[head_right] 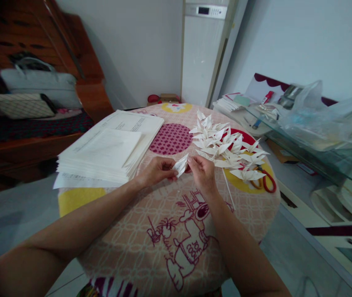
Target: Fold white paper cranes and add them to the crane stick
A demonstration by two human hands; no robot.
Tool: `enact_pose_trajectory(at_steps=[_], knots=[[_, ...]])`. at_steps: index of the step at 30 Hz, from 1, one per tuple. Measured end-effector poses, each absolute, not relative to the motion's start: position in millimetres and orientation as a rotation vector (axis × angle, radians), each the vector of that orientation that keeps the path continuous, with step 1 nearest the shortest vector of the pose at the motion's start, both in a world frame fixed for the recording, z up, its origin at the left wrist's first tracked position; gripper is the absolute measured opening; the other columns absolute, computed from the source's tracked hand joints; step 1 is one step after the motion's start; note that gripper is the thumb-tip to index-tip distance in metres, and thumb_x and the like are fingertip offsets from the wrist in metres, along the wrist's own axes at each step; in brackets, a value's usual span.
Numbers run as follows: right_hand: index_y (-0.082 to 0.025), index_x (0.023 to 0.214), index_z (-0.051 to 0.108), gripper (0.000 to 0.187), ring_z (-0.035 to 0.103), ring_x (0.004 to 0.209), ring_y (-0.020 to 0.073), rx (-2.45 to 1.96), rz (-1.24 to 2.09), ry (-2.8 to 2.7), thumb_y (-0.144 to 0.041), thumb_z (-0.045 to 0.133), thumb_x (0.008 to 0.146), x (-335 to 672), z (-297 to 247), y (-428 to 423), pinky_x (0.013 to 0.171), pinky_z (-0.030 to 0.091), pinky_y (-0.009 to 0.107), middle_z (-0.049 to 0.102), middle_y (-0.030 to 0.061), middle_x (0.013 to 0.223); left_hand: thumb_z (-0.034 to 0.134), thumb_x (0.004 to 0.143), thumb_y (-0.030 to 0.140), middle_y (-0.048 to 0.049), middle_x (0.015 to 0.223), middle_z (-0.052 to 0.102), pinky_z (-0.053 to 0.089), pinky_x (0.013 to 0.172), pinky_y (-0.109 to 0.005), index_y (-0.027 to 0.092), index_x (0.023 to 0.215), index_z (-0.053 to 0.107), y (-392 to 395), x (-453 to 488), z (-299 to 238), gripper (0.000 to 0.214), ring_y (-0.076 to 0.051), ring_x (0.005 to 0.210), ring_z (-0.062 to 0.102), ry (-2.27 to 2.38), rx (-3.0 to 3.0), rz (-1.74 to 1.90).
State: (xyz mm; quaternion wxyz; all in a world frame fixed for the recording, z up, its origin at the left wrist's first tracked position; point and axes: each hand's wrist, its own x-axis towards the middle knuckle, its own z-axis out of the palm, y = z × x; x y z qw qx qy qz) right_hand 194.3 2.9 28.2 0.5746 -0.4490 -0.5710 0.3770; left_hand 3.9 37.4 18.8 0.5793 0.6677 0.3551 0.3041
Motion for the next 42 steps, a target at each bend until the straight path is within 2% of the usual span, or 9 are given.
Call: enact_pose_trajectory(at_steps=[5, 14, 20, 34, 42], knots=[[-0.019, 0.078, 0.069, 0.028, 0.063, 0.058, 0.0153, -1.068, 0.805, -1.377, -0.045, 0.066, 0.087, 194.3, 28.5, 0.7, 0.056, 0.054, 0.028, 0.066, 0.0002, 0.063, 0.069, 0.075, 0.022, 0.0006, 0.067, 0.068, 0.047, 0.055, -0.017, 0.013, 0.080, 0.069, 35.7, 3.8, 20.6, 0.010, -0.010, 0.060, 0.063, 0.881, 1.659, 0.800], [-0.020, 0.084, 0.070, 0.011, 0.069, 0.068, 0.0174, -1.045, 0.649, -1.466, -0.028, 0.072, 0.077, 188.9, 36.9, -6.0, 0.065, 0.058, 0.030, 0.074, 0.0019, 0.076, 0.074, 0.072, 0.021, -0.0007, 0.063, 0.068, 0.052, 0.056, -0.019, 0.012, 0.073, 0.064, 33.2, 6.3, 24.6, 0.013, -0.011, 0.057, 0.065, 0.834, 1.480, 0.787], [-0.019, 0.081, 0.071, 0.010, 0.069, 0.067, 0.0184, -1.079, 0.582, -1.474, -0.029, 0.070, 0.078, 189.9, 36.1, -5.3, 0.065, 0.058, 0.031, 0.073, 0.0022, 0.073, 0.080, 0.068, 0.023, -0.0012, 0.064, 0.069, 0.054, 0.056, -0.020, 0.011, 0.074, 0.064, 32.9, 6.8, 26.8, 0.021, -0.012, 0.057, 0.066, 0.796, 1.371, 0.740], [-0.019, 0.073, 0.070, 0.008, 0.064, 0.059, 0.0157, -1.079, 0.645, -1.391, -0.027, 0.068, 0.076, 186.5, 36.4, -6.0, 0.058, 0.052, 0.027, 0.069, 0.0002, 0.066, 0.076, 0.070, 0.023, 0.0000, 0.063, 0.069, 0.052, 0.055, -0.018, 0.012, 0.074, 0.065, 33.6, 7.5, 22.6, 0.016, -0.010, 0.055, 0.065, 0.814, 1.423, 0.744], [-0.020, 0.077, 0.069, 0.011, 0.063, 0.064, 0.0165, -1.079, 0.588, -1.370, -0.030, 0.066, 0.081, 187.0, 30.0, -5.1, 0.062, 0.053, 0.029, 0.068, 0.0006, 0.070, 0.075, 0.071, 0.025, -0.0006, 0.063, 0.069, 0.052, 0.056, -0.019, 0.012, 0.073, 0.063, 31.7, 8.1, 25.9, 0.017, -0.010, 0.055, 0.064, 0.792, 1.439, 0.706]])
